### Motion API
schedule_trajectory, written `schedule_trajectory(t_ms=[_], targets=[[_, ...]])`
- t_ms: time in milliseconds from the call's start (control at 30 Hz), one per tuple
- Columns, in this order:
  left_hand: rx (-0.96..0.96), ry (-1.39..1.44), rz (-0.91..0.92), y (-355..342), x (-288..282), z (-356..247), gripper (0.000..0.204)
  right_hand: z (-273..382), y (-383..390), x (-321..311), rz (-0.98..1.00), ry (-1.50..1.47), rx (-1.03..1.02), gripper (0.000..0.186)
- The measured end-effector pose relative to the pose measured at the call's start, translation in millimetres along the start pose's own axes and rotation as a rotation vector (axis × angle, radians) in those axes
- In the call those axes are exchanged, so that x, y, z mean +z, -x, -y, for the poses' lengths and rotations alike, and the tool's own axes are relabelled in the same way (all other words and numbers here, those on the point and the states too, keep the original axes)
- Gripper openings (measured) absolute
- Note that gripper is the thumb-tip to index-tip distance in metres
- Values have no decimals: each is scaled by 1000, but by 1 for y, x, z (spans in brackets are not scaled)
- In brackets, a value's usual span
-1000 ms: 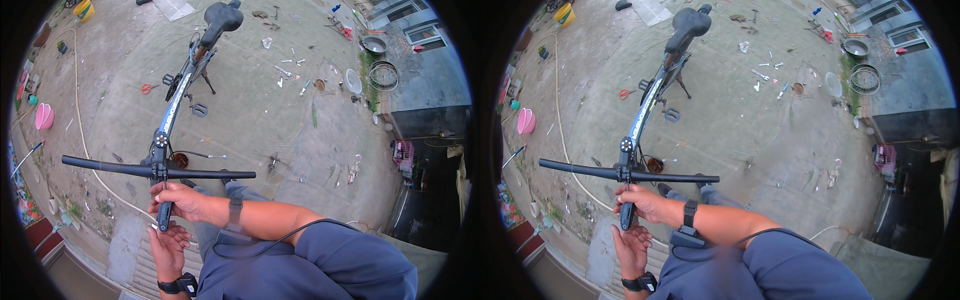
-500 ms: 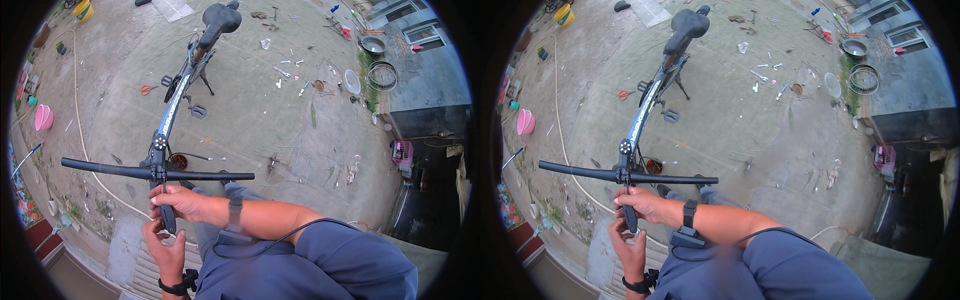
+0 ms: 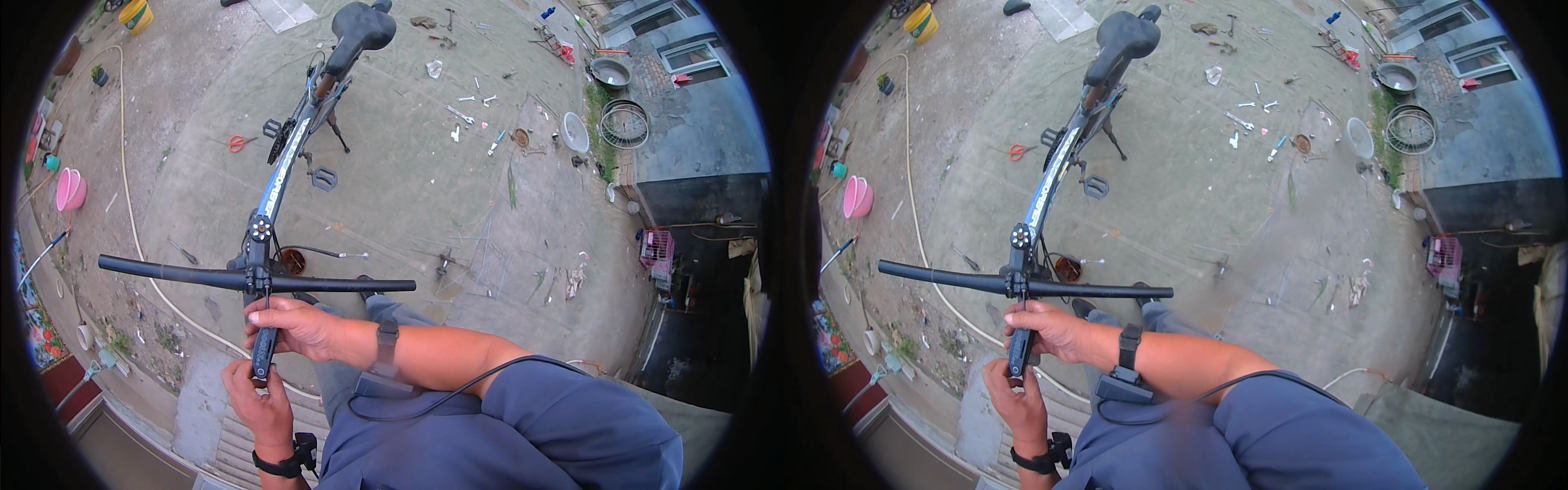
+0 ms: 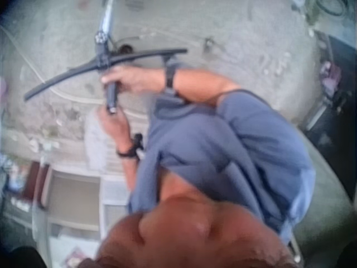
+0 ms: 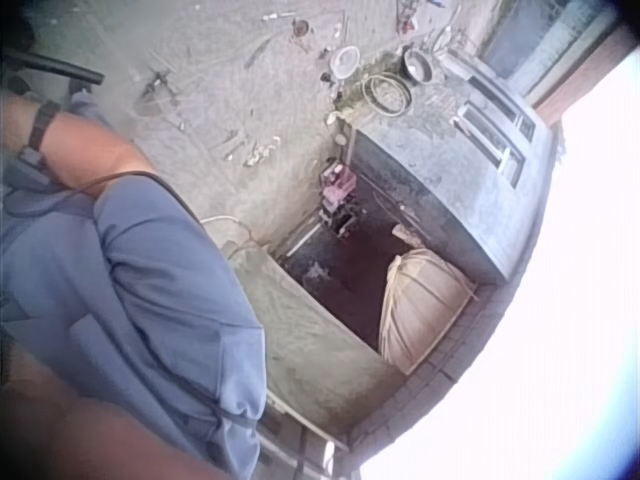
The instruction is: The person uses a multi-tool to tighten bolts on the bicycle handlebar stem. They then walk around the yard, pick up small metal parts from the ground, and return to the bicycle to continue adjusting the handlebar area.
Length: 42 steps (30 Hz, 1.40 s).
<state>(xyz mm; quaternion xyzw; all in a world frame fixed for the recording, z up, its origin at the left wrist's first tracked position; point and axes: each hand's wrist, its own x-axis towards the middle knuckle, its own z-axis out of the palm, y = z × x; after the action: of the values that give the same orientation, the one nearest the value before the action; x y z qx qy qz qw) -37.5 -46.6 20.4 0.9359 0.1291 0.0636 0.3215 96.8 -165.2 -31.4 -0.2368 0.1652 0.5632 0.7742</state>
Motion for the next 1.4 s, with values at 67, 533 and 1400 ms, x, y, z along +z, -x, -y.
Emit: schedule_trajectory(t_ms=[67, 533, 1400], targets=[[-73, 154, -47, 3, 1, -1, 24, -1, -2, 0, -2, 6, -3, 44], [-133, 133, 57, 3, 1, -4, 35, 0, 1, 6, 7, 1, 2, 45], [-681, 987, 28, 8, 0, -2, 29, -6, -7, -3, -1, -25, -14, 48]])
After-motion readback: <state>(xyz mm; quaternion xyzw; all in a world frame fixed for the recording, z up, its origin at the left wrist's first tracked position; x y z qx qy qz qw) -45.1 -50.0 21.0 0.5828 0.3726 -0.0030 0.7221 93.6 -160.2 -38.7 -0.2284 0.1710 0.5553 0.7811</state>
